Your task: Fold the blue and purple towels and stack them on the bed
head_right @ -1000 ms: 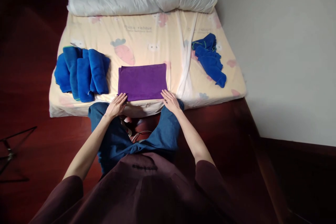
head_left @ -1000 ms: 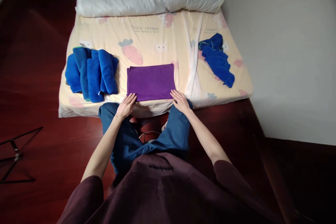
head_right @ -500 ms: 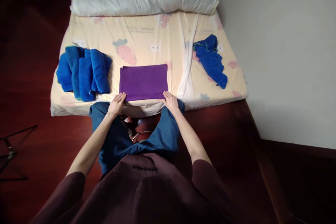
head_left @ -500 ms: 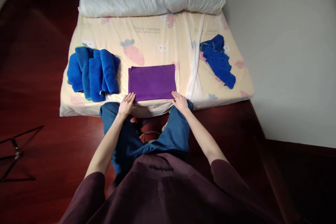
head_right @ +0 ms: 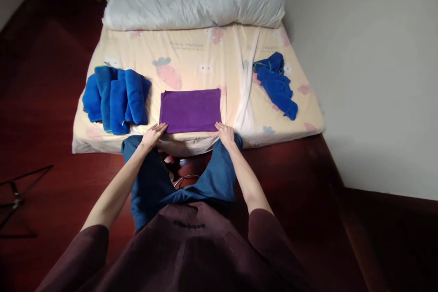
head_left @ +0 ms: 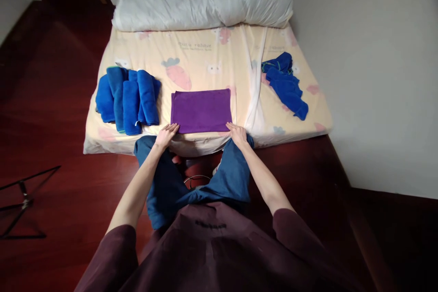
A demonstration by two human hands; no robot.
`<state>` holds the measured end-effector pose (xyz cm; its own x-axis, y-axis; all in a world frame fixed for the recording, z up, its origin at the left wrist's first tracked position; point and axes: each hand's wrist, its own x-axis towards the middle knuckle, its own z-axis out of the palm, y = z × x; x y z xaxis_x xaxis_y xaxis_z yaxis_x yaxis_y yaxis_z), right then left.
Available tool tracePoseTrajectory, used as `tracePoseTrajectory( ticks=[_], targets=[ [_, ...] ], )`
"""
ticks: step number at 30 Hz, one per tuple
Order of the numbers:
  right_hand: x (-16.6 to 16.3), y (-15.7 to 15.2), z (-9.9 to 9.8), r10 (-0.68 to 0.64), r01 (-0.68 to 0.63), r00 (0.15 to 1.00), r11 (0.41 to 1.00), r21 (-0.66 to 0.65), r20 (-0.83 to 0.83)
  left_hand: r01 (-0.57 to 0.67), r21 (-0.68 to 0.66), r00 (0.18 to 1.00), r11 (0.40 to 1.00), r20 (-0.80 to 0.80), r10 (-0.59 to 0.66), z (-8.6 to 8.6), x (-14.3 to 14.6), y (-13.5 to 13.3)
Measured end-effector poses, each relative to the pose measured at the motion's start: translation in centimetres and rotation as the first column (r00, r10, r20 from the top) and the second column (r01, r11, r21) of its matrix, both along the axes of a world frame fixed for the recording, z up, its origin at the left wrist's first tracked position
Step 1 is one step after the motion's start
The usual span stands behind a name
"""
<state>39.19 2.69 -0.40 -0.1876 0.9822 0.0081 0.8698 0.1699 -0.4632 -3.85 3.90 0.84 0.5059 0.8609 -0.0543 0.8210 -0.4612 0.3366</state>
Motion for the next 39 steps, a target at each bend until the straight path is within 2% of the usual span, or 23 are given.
tracePoseTrajectory(
  ticks=[3,5,9,13,17,22,28,39],
  targets=[
    [1.0,-1.4,0.0,0.049,-0.049,0.997,0.999,0.011,-0.064,0.049,-0.061,0.997,0.997,0.056,-0.046,0.1,-1.5,-1.1],
    [1.3,-2.0,0.0,0.035,-0.033,0.993,0.999,0.011,-0.115,0.040,-0.100,0.992,0.994,0.121,-0.028,0.0,-2.0,-1.6],
    [1.2,-1.7,0.0,-0.072,0.069,0.982,0.997,-0.024,-0.175,-0.104,-0.147,0.965,0.984,0.224,0.136,-0.1,-2.0,-1.3],
    [1.2,-1.0,0.4,-0.114,0.108,0.951,0.993,-0.038,-0.286,-0.239,-0.182,0.915,0.954,0.286,0.284,0.1,-1.8,-0.7],
    [1.3,-0.6,0.3,-0.138,0.132,0.909,0.990,-0.041,-0.393,-0.301,-0.178,0.872,0.937,0.345,0.346,0.7,-1.6,-0.6],
    [1.5,-0.1,-0.6,-0.227,0.223,0.834,0.972,-0.070,-0.502,-0.393,-0.180,0.816,0.902,0.383,0.433,1.2,-1.2,-0.6],
    [1.6,0.5,-1.4,-0.271,0.255,0.828,0.962,-0.100,-0.490,-0.456,-0.205,0.783,0.866,0.369,0.500,1.0,-1.0,-0.3],
    [2.1,1.0,-2.7,-0.228,0.240,0.839,0.970,-0.040,-0.494,-0.461,-0.176,0.794,0.870,0.357,0.493,0.4,-1.0,-0.1]
  ],
)
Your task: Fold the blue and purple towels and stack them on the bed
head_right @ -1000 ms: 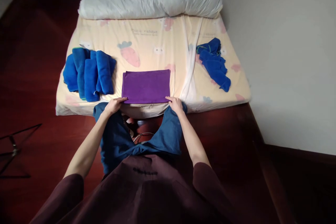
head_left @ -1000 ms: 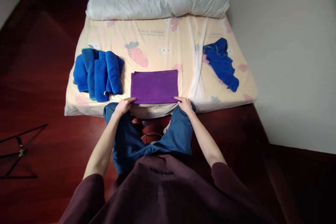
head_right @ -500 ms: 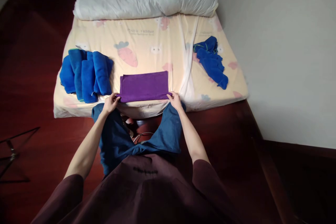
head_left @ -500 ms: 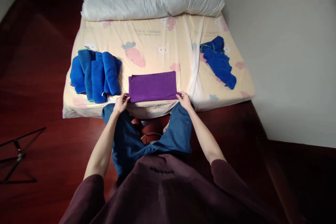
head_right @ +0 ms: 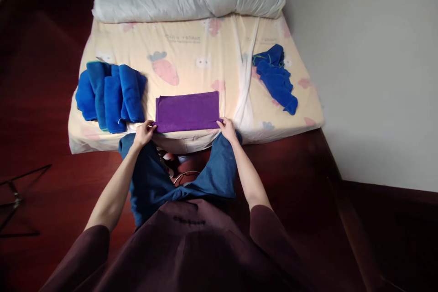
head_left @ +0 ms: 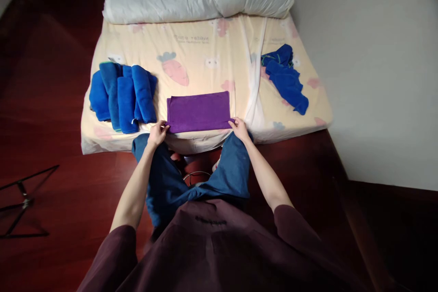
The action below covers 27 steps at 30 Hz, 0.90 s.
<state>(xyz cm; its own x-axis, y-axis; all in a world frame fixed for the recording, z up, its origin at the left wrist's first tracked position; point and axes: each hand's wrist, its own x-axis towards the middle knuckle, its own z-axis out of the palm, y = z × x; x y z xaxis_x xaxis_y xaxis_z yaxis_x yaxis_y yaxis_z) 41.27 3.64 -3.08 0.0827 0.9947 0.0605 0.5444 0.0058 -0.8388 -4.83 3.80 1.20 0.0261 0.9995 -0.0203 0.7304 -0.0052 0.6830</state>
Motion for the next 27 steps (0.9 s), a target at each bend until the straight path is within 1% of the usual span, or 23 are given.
tracePoseTrajectory(
  ticks=[9,19,23,25,27],
  targets=[
    [-0.4,0.1,0.4,-0.031,0.036,0.994,0.999,-0.040,0.109,-0.050,-0.009,0.999,0.999,0.007,0.050,0.0,0.7,0.3],
    [-0.5,-0.1,0.7,-0.017,0.023,0.991,0.999,-0.044,0.135,-0.039,-0.009,0.999,0.999,-0.001,0.039,0.0,0.7,0.2],
    [-0.8,-0.2,1.2,-0.014,0.025,0.983,0.998,-0.057,0.182,-0.016,-0.028,0.999,0.999,-0.038,0.014,0.2,0.8,0.2],
    [-1.2,-0.5,1.9,-0.032,0.041,0.971,0.999,-0.031,0.237,0.008,0.013,0.995,1.000,-0.098,-0.006,0.3,1.0,0.0],
    [-1.6,-1.4,2.7,-0.067,0.046,0.947,0.996,0.073,0.315,0.065,0.121,0.981,0.991,-0.190,-0.041,0.5,1.2,-0.6]
  ],
)
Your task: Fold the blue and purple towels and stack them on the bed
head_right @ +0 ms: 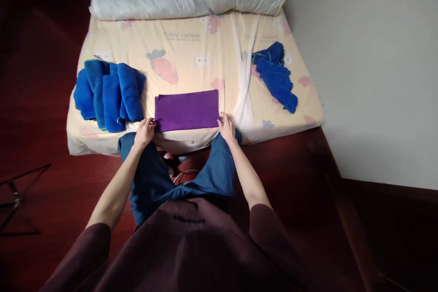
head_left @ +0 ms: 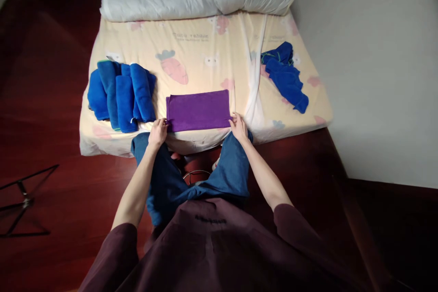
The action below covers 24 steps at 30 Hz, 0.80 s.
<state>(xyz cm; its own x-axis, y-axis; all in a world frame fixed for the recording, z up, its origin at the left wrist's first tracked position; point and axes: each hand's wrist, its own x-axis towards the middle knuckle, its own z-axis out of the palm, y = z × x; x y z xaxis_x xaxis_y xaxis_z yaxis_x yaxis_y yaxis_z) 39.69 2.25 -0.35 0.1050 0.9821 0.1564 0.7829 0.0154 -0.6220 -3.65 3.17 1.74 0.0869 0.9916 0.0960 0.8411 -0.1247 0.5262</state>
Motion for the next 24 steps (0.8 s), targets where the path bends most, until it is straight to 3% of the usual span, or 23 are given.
tracePoseTrajectory(
  ticks=[3,6,8,14,17,24],
  targets=[
    [-0.5,-2.0,1.0,0.109,-0.125,0.987,0.983,0.131,0.123,0.186,0.131,0.979,0.974,-0.113,-0.171,0.2,0.3,-1.5],
    [-0.7,-3.8,1.4,0.275,-0.296,0.944,0.950,0.100,0.184,0.388,0.113,0.916,0.915,-0.162,-0.368,0.0,0.5,-2.9],
    [-0.7,-4.4,1.3,0.316,-0.336,0.924,0.940,0.064,0.213,0.454,0.079,0.881,0.887,-0.184,-0.435,-0.3,0.7,-3.4],
    [-1.6,-3.5,0.9,0.403,-0.393,0.859,0.914,-0.096,0.315,0.435,-0.014,0.877,0.900,-0.222,-0.427,-1.0,1.5,-2.9],
    [-2.3,-2.9,1.0,0.404,-0.361,0.845,0.915,-0.183,0.351,0.402,-0.033,0.893,0.915,-0.206,-0.400,-1.4,1.8,-2.4],
    [-2.9,-2.5,1.4,0.373,-0.307,0.852,0.924,-0.226,0.368,0.347,-0.039,0.921,0.937,-0.176,-0.348,-1.9,2.2,-1.7]
  ],
)
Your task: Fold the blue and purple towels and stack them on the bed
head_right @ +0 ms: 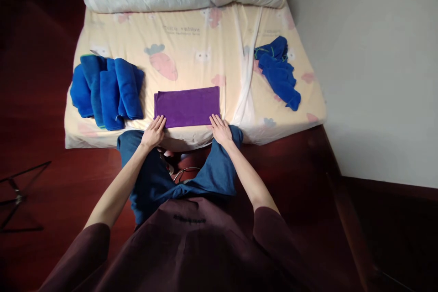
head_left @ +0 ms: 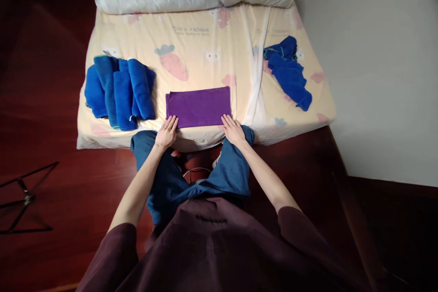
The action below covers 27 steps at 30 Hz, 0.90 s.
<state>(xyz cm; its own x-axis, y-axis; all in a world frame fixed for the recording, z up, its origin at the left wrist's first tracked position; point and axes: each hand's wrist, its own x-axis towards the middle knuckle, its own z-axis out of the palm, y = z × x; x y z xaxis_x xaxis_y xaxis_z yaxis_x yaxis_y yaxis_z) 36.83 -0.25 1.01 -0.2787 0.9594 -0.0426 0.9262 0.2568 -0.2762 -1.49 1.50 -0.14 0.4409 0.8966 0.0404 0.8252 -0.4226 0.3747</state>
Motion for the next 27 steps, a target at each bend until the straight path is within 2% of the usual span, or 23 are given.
tracePoseTrajectory(
  ticks=[5,9,13,17,23,27],
  targets=[
    [-0.2,0.4,-0.4,-0.018,0.019,0.999,0.999,0.030,-0.028,-0.023,-0.009,1.000,1.000,0.001,0.023,0.0,0.0,0.5],
    [-0.7,1.6,-1.0,-0.051,0.053,0.998,0.998,0.046,-0.039,-0.027,-0.013,1.000,1.000,-0.014,0.027,0.1,-0.2,2.1],
    [-0.9,4.0,-1.3,-0.060,0.061,0.998,0.997,0.044,-0.025,0.000,-0.057,0.999,0.998,-0.041,-0.002,0.8,-0.4,4.0],
    [-0.3,5.6,-1.0,-0.022,0.022,1.000,0.999,0.040,0.000,0.004,-0.074,0.997,0.997,-0.080,-0.010,1.7,-0.8,4.2],
    [1.3,2.6,-1.3,0.118,-0.119,0.993,0.992,0.046,0.027,0.111,-0.110,0.993,0.988,-0.025,-0.114,1.4,-3.0,1.6],
    [1.6,1.0,-1.7,0.074,-0.074,0.996,0.997,0.011,-0.044,0.104,-0.146,0.993,0.984,0.072,-0.094,0.7,-4.1,0.7]
  ],
)
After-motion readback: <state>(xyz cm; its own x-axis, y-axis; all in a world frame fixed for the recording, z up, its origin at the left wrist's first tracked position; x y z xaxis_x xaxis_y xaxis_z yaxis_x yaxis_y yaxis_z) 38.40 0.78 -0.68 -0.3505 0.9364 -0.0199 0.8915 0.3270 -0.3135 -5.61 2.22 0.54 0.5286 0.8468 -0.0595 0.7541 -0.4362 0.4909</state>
